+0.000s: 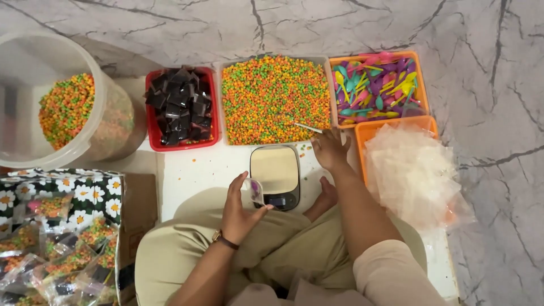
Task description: The person portions multi-colored confectionery and dark jelly cubes from containers into small plastic bags by hand and with a spoon, weighs each bag on a digital scale, and seals the bags.
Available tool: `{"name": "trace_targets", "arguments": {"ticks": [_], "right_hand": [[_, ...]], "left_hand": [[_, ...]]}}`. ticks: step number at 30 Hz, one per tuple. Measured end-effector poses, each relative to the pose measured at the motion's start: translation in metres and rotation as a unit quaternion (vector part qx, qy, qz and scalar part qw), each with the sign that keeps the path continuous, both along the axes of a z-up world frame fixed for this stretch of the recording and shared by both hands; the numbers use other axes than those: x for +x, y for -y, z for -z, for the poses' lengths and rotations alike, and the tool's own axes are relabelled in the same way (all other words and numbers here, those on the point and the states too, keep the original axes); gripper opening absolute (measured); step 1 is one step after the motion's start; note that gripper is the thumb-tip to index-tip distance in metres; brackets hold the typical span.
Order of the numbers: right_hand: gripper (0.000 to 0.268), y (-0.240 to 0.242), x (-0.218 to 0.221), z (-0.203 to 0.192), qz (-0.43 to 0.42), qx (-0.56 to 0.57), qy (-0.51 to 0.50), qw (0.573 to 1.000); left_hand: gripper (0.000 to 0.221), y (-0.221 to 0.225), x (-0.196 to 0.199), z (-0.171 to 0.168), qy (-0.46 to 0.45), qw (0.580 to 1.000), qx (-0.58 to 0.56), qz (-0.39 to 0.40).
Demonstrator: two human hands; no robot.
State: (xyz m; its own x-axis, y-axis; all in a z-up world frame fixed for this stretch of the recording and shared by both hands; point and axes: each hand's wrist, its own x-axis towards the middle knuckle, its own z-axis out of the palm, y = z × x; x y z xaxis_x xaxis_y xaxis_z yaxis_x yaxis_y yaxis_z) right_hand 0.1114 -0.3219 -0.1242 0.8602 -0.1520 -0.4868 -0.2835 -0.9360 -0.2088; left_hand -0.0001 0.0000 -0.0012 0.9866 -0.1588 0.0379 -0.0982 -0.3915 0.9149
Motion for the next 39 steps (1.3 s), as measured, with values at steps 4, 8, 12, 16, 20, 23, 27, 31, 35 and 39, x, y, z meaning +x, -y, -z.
{"name": "trace_targets", "arguments": {"ticks": [4,8,12,16,20,23,27,31,35,39], "right_hand": [[0.056,-0.001,0.003,-0.007,-0.002,-0.001,0.021,1.000],[0.051,-0.005,0.013,-0.018,-0.008,0.010,0.020,1.000],[0.039,0.016,0.036,0.038,0.001,-0.029,0.021,0.999],[0.034,0.025,0.066,0.054,0.002,-0.038,0.013,0.999],[0.032,0.007,0.096,-0.012,-0.107,0.007,0.109,0.988],[0.030,-0.044,0.098,-0.135,-0.141,0.033,0.143,0.979],[0.025,-0.090,0.101,-0.205,-0.108,0.109,0.152,0.976],[0.023,-0.113,0.109,-0.113,-0.145,0.216,0.245,0.934],[0.032,-0.138,0.114,-0.038,-0.223,0.027,0.303,0.926],[0.038,-0.130,0.112,-0.018,-0.086,-0.044,0.228,0.969]], "left_hand": [[0.107,0.001,0.000,0.005,-0.018,1.000,0.006,0.005],[0.103,0.001,0.000,0.015,0.004,1.000,-0.003,0.020],[0.103,-0.001,-0.001,0.017,-0.001,1.000,-0.009,0.019],[0.103,0.000,-0.002,0.018,0.005,1.000,-0.015,0.011],[0.104,-0.001,0.001,0.011,-0.015,1.000,-0.019,0.003],[0.104,-0.001,0.001,0.014,-0.015,1.000,-0.021,-0.004],[0.107,0.000,-0.004,0.028,-0.023,0.999,-0.041,-0.015],[0.104,-0.001,-0.002,0.023,-0.043,0.998,-0.035,-0.016],[0.104,-0.002,-0.001,0.021,-0.068,0.996,-0.048,-0.016],[0.103,-0.004,-0.003,0.023,-0.070,0.996,-0.047,-0.019]]}}
